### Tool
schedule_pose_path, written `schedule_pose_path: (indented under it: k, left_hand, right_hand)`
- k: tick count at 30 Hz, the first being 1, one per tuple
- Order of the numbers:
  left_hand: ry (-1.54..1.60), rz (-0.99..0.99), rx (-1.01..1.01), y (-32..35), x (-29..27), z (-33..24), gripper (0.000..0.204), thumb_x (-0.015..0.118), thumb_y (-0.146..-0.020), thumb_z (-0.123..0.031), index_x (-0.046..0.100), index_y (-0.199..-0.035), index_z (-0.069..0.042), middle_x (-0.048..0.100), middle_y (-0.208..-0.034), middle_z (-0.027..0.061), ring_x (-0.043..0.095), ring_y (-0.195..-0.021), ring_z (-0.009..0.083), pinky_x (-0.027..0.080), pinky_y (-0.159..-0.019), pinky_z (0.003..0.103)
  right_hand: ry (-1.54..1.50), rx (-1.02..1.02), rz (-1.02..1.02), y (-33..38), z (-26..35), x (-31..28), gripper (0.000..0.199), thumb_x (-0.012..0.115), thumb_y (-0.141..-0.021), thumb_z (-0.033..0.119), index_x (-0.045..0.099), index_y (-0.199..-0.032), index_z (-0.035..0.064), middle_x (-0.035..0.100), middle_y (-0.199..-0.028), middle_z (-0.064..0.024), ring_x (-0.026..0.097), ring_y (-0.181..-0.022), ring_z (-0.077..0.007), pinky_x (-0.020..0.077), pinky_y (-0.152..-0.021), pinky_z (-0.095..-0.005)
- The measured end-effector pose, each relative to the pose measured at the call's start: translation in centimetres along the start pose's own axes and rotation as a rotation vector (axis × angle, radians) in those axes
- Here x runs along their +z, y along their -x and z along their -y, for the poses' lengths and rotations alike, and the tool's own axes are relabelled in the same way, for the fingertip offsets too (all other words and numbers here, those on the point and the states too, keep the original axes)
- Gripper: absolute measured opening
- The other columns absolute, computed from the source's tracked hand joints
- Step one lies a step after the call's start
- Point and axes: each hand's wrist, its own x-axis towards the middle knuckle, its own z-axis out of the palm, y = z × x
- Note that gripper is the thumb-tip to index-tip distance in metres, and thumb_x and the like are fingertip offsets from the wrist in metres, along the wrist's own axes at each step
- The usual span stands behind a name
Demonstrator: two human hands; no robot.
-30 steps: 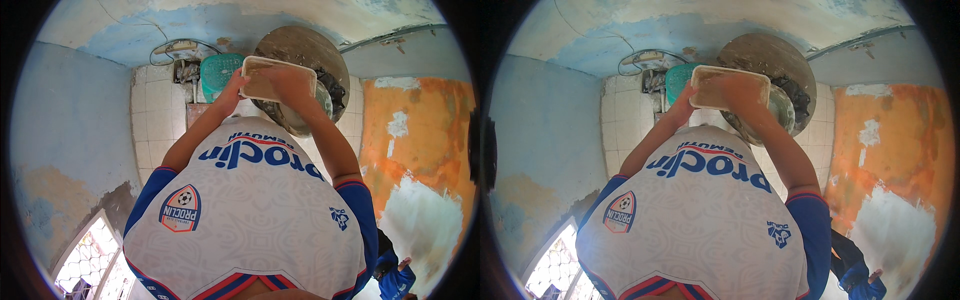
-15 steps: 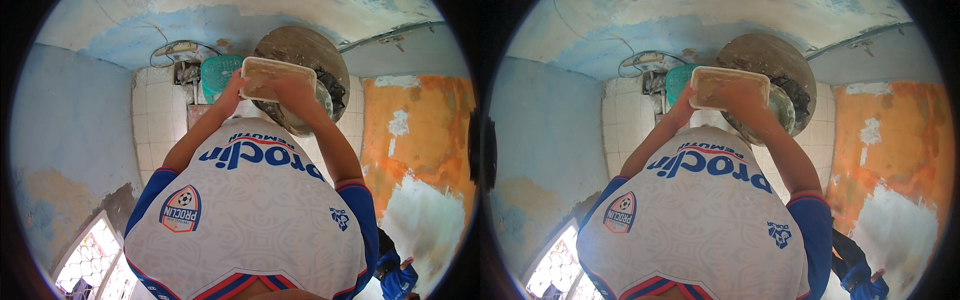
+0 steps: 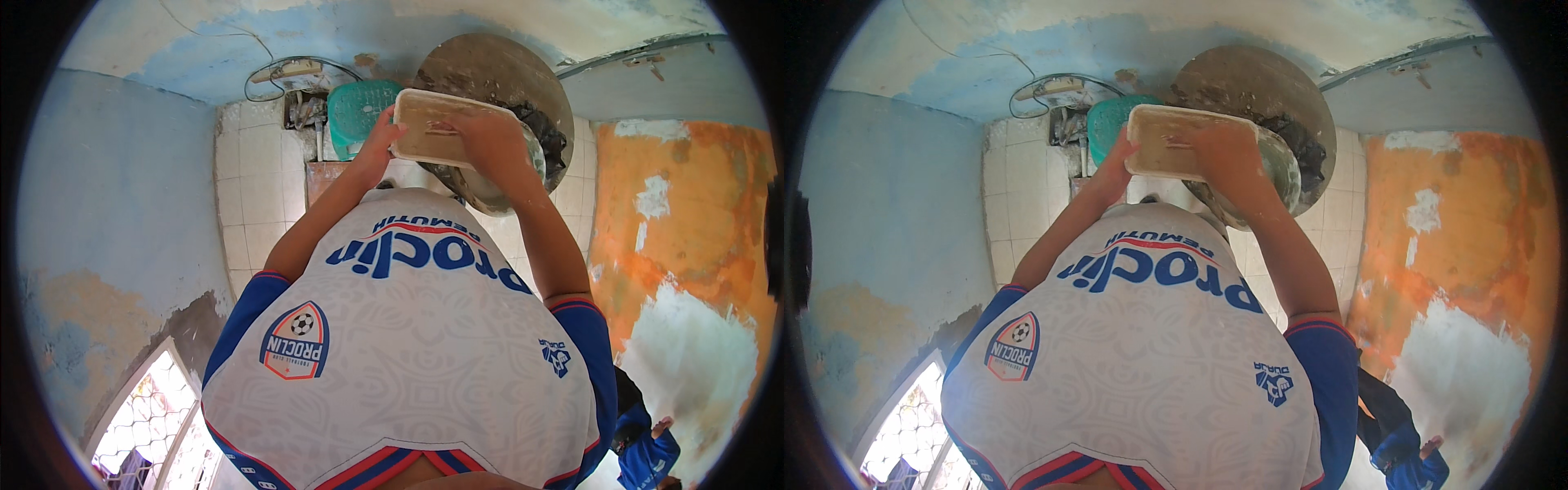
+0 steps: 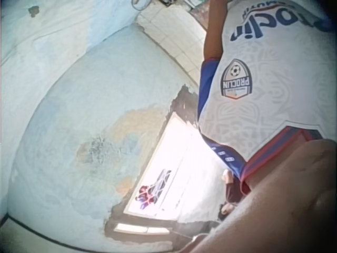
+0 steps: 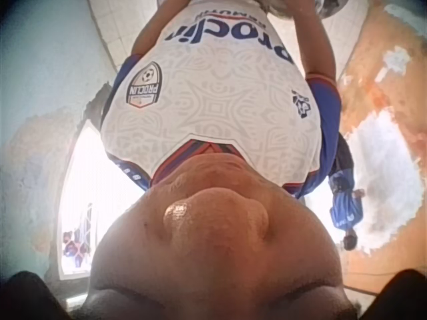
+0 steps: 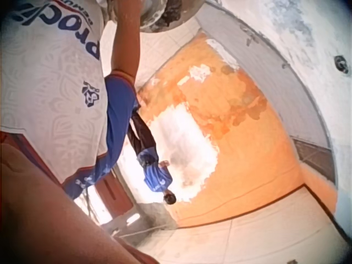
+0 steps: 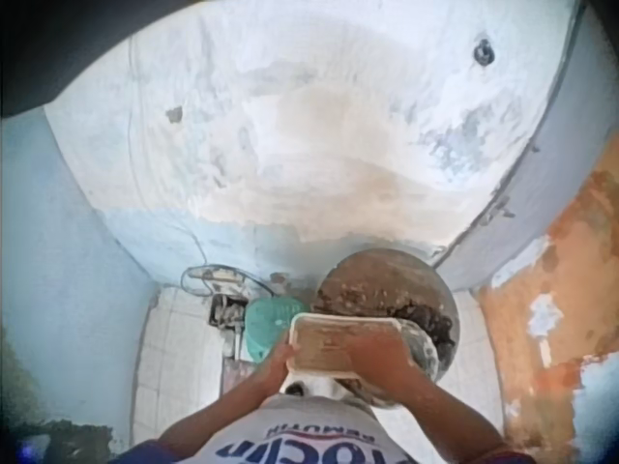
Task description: The person mixes a light-colored material in a plastic container using a scraping tool, then uses their hands to mix a darker material in a bucket and cleans the scraping tool.
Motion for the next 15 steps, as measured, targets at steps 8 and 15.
schedule_pose_path:
  k: [8,15]
  left_hand:
    - [-0.035,-0.018,-0.011,0.5,0.4,-0.1,0.079,0.06,-0.091,-0.036,0.027,-0.161,-0.016,0.053,-0.144,0.0094,0.054,-0.128,0.0217,0.043,-0.105,0.041]
    - [-0.046,-0.04,-0.021,0.3,-1.0,1.0,0.08,0.061,-0.091,-0.035,0.027,-0.16,-0.015,0.057,-0.139,0.0092,0.054,-0.127,0.0207,0.043,-0.105,0.04]
  right_hand:
    - [0.036,0.075,0.021,0.1,0.4,1.1,0.025,0.061,-0.095,0.021,0.078,-0.114,0.022,0.076,-0.097,-0.0106,0.073,-0.087,-0.0309,0.0568,-0.076,-0.0421]
    - [-0.058,0.074,0.043,-0.2,1.4,1.5,0.023,0.06,-0.097,0.023,0.077,-0.112,0.0189,0.076,-0.099,-0.0107,0.073,-0.089,-0.0312,0.0566,-0.077,-0.04]
